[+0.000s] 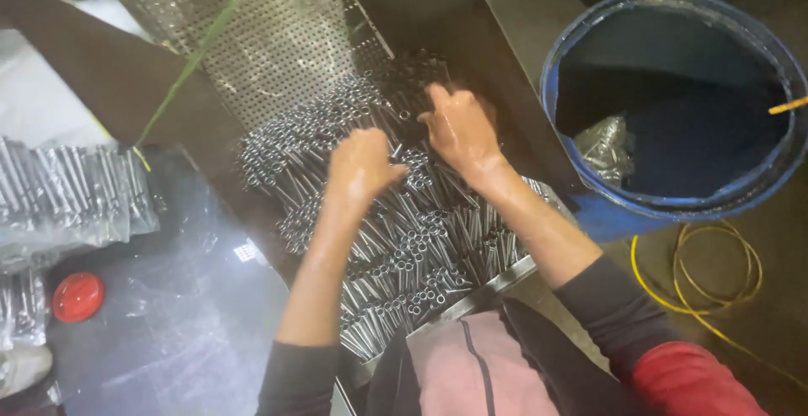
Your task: Dipping bundles of metal rods into a liquid coating and placing them in a tray.
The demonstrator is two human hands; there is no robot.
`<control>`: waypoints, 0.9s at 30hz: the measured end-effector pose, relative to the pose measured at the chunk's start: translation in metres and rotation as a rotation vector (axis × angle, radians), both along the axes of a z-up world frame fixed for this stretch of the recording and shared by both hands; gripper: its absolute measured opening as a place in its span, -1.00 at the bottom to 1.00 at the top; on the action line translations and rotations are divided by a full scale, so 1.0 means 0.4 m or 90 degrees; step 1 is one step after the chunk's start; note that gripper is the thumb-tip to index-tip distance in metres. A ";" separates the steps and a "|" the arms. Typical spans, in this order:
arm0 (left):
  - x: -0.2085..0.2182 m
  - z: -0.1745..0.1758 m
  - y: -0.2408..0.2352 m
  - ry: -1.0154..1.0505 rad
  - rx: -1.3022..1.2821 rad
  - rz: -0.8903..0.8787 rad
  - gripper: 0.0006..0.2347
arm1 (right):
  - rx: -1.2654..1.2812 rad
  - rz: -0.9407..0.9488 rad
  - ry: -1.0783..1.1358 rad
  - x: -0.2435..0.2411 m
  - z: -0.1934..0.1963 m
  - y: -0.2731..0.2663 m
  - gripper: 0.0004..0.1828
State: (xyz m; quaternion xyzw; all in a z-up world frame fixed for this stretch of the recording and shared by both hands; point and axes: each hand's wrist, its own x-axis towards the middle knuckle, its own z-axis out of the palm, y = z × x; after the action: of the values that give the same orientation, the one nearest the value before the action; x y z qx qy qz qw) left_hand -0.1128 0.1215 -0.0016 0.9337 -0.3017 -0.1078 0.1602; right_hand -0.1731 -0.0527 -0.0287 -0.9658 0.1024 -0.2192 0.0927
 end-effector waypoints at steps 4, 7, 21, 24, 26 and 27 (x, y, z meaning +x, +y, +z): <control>-0.003 -0.118 -0.053 0.056 -0.147 0.096 -0.82 | -0.087 -0.026 0.083 -0.006 0.076 0.055 -0.65; -0.002 -0.078 -0.057 0.060 -0.331 0.178 -0.86 | -0.060 0.038 0.179 0.020 0.083 0.070 -0.80; -0.041 -0.049 -0.161 0.011 -0.440 0.316 -0.89 | 0.114 0.155 -0.107 0.078 -0.037 -0.037 -0.56; -0.035 -0.060 -0.153 0.004 -0.449 0.324 -0.86 | 0.051 0.245 -0.213 0.116 -0.032 -0.061 -0.61; -0.021 -0.083 -0.150 0.008 -0.456 0.325 -0.82 | -0.012 0.280 -0.289 0.137 0.013 -0.040 -0.66; -0.012 -0.102 -0.149 -0.061 -0.337 0.283 -0.80 | 0.013 0.321 -0.275 0.147 0.046 -0.020 -0.68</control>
State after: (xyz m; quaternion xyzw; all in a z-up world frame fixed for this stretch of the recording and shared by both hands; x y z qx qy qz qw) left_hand -0.1176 0.0617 -0.0426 0.9067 -0.1158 0.0555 0.4018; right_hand -0.1144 -0.0609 -0.0105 -0.8911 -0.1597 -0.3879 0.1732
